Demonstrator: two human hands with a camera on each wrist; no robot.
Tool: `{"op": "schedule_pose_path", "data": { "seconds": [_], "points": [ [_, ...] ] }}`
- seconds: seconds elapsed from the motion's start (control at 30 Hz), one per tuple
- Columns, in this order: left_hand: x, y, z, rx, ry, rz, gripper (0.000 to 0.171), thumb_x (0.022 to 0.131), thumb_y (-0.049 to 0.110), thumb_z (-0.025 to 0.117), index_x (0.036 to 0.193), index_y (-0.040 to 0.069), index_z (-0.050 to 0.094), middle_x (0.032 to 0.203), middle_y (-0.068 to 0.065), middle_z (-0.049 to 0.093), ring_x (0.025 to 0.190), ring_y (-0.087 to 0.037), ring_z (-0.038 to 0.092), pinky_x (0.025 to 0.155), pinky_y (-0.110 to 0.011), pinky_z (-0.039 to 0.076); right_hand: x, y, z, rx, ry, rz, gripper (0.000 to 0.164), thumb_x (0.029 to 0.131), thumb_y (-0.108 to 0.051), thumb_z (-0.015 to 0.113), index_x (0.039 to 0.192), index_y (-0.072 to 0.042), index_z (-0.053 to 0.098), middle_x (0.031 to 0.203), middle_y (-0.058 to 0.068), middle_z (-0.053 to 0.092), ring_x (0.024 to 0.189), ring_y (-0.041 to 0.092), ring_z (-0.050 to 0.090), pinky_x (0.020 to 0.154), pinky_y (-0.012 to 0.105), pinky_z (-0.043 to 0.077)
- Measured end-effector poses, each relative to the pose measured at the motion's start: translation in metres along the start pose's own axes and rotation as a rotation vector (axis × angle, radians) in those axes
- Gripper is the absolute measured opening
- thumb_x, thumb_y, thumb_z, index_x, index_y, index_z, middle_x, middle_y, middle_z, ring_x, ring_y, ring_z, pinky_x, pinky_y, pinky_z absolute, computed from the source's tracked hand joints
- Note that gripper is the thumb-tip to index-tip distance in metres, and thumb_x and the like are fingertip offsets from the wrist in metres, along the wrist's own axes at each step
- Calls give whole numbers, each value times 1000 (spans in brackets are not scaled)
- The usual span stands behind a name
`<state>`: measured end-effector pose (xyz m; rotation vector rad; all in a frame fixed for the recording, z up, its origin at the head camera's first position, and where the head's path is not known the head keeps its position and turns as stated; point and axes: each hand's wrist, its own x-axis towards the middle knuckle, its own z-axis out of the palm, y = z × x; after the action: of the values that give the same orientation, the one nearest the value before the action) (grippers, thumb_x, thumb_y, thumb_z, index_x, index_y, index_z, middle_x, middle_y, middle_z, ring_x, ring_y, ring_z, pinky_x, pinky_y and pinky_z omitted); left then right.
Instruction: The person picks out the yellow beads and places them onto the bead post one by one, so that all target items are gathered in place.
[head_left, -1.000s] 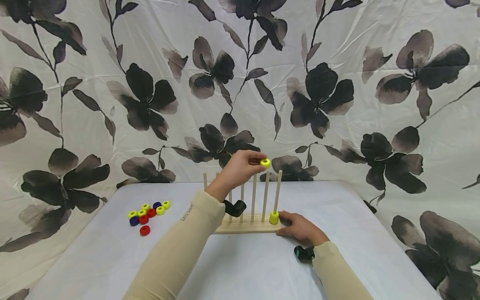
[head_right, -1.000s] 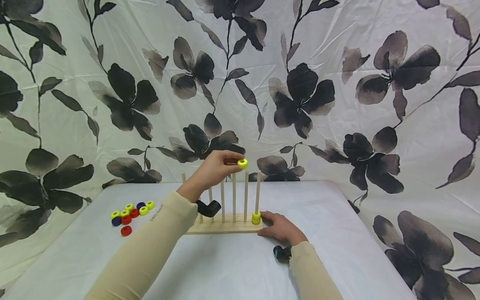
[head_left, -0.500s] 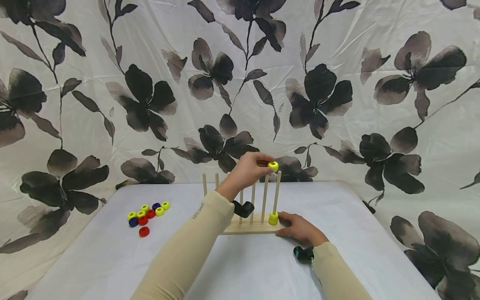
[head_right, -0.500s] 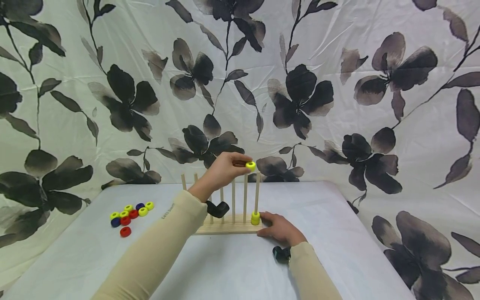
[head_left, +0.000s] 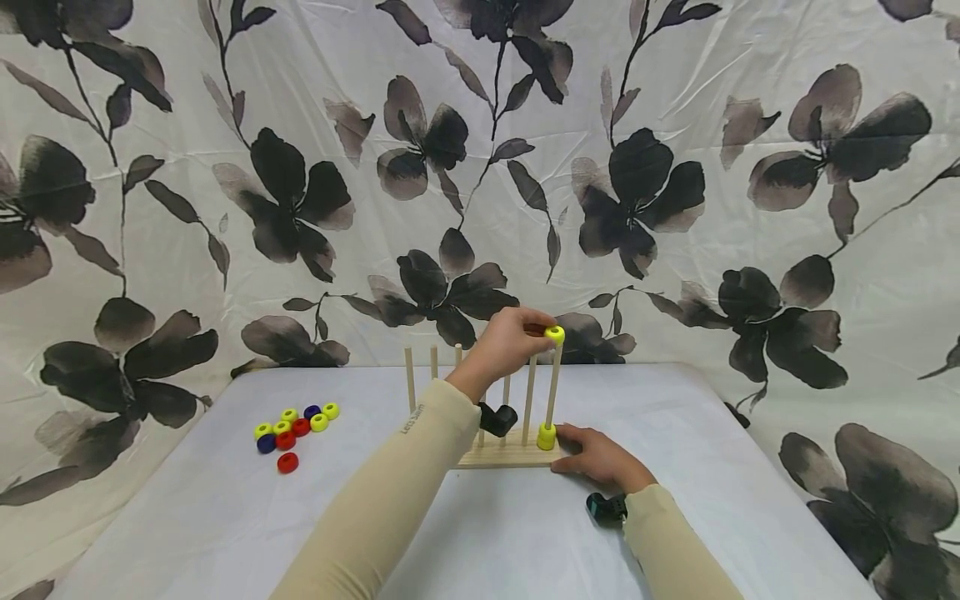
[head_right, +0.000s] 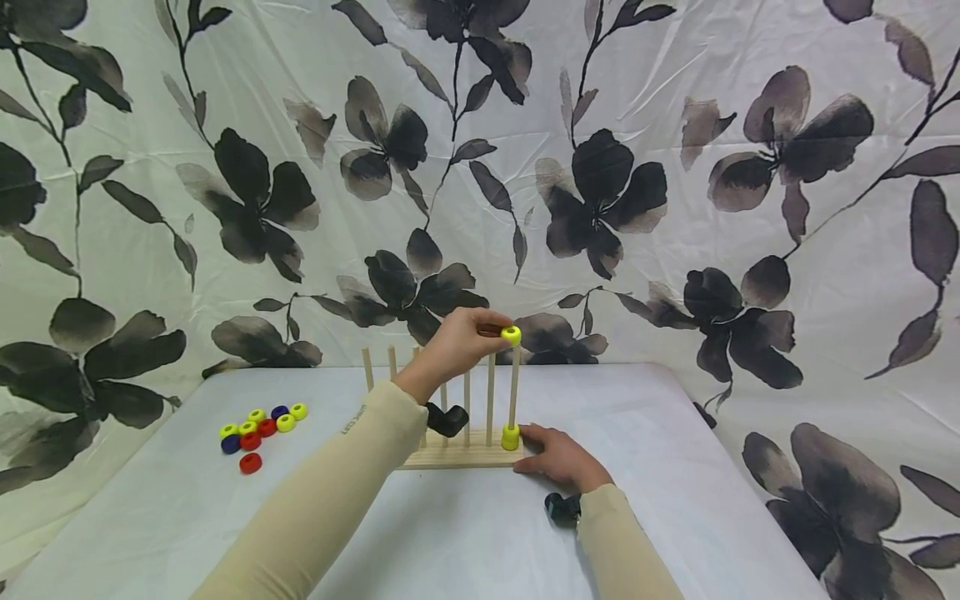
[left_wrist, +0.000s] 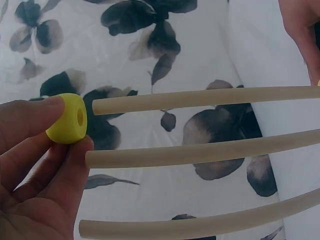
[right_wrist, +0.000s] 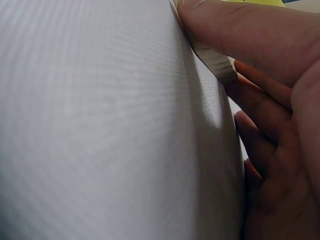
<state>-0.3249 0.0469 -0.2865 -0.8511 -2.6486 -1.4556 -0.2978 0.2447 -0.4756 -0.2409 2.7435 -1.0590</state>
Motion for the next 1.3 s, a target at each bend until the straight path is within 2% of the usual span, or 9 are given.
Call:
{"op": "schedule_pose_path", "data": {
  "seconds": [0.4,0.7,0.9,1.03,1.3],
  "points": [
    [4,1,7,52,1,22,33,89,12,70,121,7,67,117,-7,69,105,-17,67,87,-26,56,3,0,0,-8,-7,-10,70,78,-39,79,141,-25,52,151,7,44,143,34,34,114,59,28],
    [4,4,9,79,-14,15,33,90,11,68,122,6,67,117,-7,68,104,-16,67,87,-26,56,4,2,0,-10,-1,-5,72,78,-40,79,142,-24,51,151,7,44,143,34,34,114,59,28],
    [4,5,9,136,-29,18,33,90,13,68,123,7,67,119,-7,68,107,-17,65,89,-28,56,2,1,1,-11,-3,1,71,78,-39,79,142,-24,51,151,8,44,143,34,34,114,58,28],
    [4,4,9,160,-20,26,32,91,15,67,123,10,67,122,-6,67,112,-18,63,92,-31,55,2,-1,1,-11,4,-4,69,78,-38,79,140,-24,52,150,7,45,142,34,35,114,58,29],
    [1,6,6,168,6,55,30,92,13,65,122,11,68,121,-8,67,112,-19,63,91,-32,55,3,0,1,-8,6,-16,71,77,-37,80,141,-22,52,150,7,46,142,33,36,115,57,29]
  ]
}}
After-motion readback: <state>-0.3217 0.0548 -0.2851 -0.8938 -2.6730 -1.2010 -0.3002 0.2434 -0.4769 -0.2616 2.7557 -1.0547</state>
